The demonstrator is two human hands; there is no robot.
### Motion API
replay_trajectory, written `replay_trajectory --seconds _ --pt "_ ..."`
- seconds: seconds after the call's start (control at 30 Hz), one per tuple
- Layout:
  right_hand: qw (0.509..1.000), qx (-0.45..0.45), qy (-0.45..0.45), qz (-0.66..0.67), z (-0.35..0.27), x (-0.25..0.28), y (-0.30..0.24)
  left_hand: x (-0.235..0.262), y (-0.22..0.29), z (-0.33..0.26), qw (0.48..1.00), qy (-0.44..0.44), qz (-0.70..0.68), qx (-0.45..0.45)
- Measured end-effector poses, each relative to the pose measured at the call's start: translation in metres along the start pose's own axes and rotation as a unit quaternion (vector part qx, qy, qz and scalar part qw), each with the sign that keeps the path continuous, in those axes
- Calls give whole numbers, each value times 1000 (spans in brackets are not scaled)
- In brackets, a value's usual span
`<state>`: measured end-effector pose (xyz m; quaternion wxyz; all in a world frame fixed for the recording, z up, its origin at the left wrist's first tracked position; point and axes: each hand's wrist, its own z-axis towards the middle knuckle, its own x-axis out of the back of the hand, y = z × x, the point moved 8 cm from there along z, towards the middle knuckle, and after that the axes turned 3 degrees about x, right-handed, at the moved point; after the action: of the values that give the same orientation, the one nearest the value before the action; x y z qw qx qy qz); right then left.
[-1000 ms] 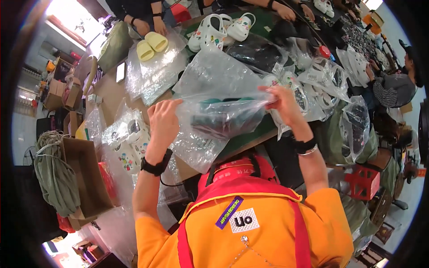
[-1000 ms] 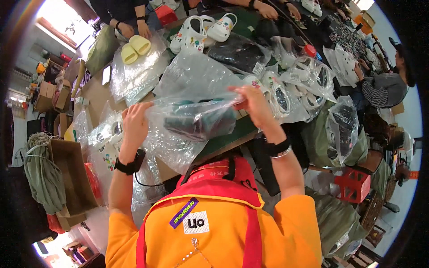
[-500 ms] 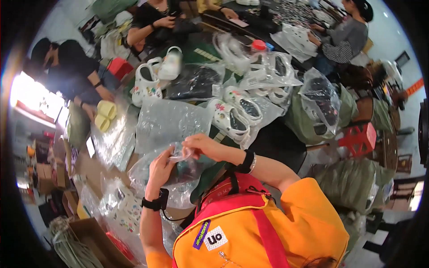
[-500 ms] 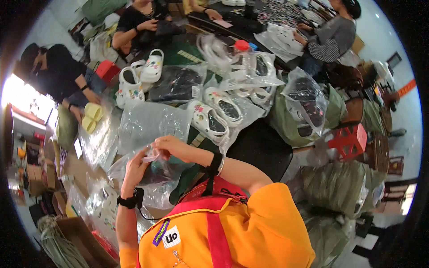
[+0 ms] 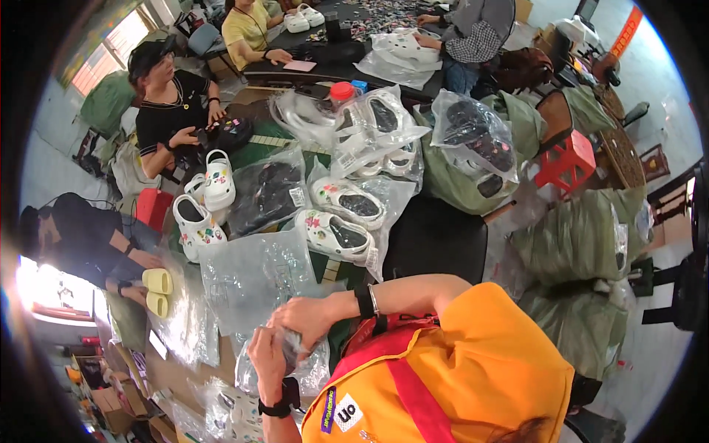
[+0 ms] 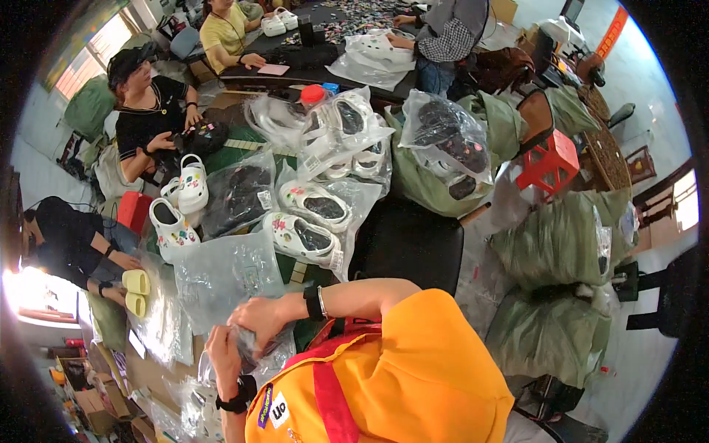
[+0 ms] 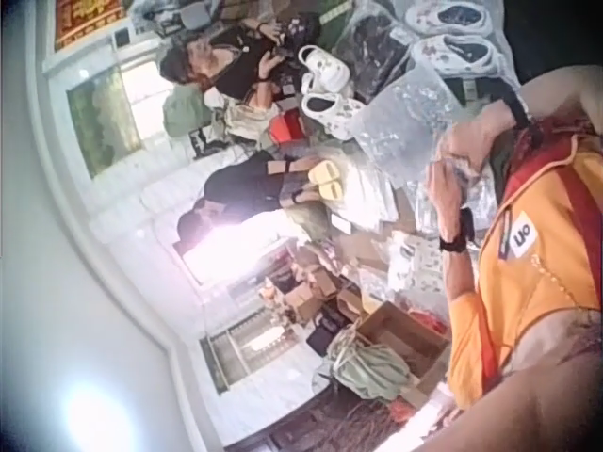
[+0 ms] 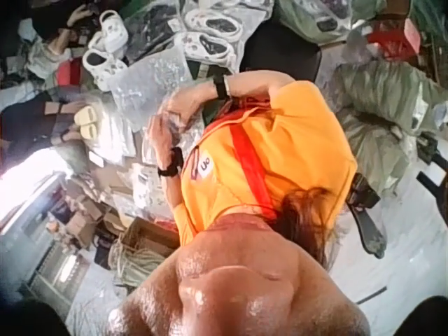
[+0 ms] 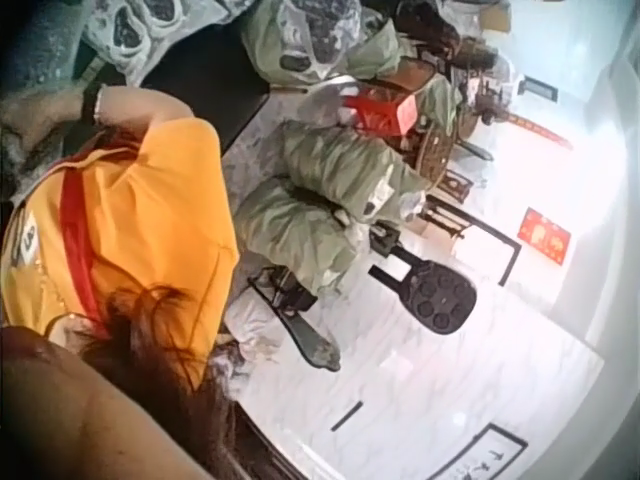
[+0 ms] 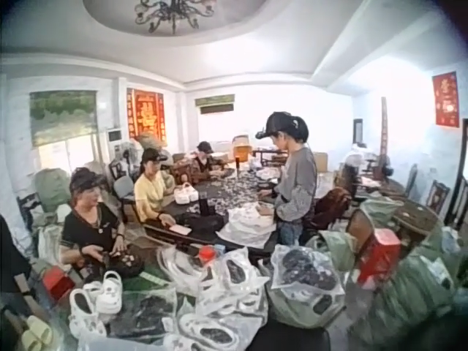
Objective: The recorder is shown packing various pairs of clogs into plastic zip-lock bags at a shared workspace.
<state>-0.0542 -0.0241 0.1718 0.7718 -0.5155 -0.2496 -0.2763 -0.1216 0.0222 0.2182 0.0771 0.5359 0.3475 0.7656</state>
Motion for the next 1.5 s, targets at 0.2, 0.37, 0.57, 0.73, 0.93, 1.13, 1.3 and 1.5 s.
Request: replay_trajectory --seconds 0.2,0.37,0.57,0.73,0.93,1.13,1.3,1.5 --pt "999 -2 -13 33 0 51 -4 13 36 20 999 -36 0 31" --pt "996 11 -23 83 6 131 10 41 -22 42 934 94 -266 219" --pt "955 262 16 -141 9 192 -18 -89 -42 28 775 -187 -540 270" --pt "943 100 31 -317 -46 233 41 -208 -57 79 649 -73 -671 352" --pt "929 -256 32 -267 -226 260 218 -271 19 135 721 -31 -617 314" --pt "946 -233 47 -220 -241 260 252 -286 19 154 795 -114 -499 325" --pt "942 -256 -93 -197 -258 223 262 -247 -38 123 915 -63 -329 225" --pt "929 -350 26 -118 -278 221 300 -210 -142 17 912 16 242 332"
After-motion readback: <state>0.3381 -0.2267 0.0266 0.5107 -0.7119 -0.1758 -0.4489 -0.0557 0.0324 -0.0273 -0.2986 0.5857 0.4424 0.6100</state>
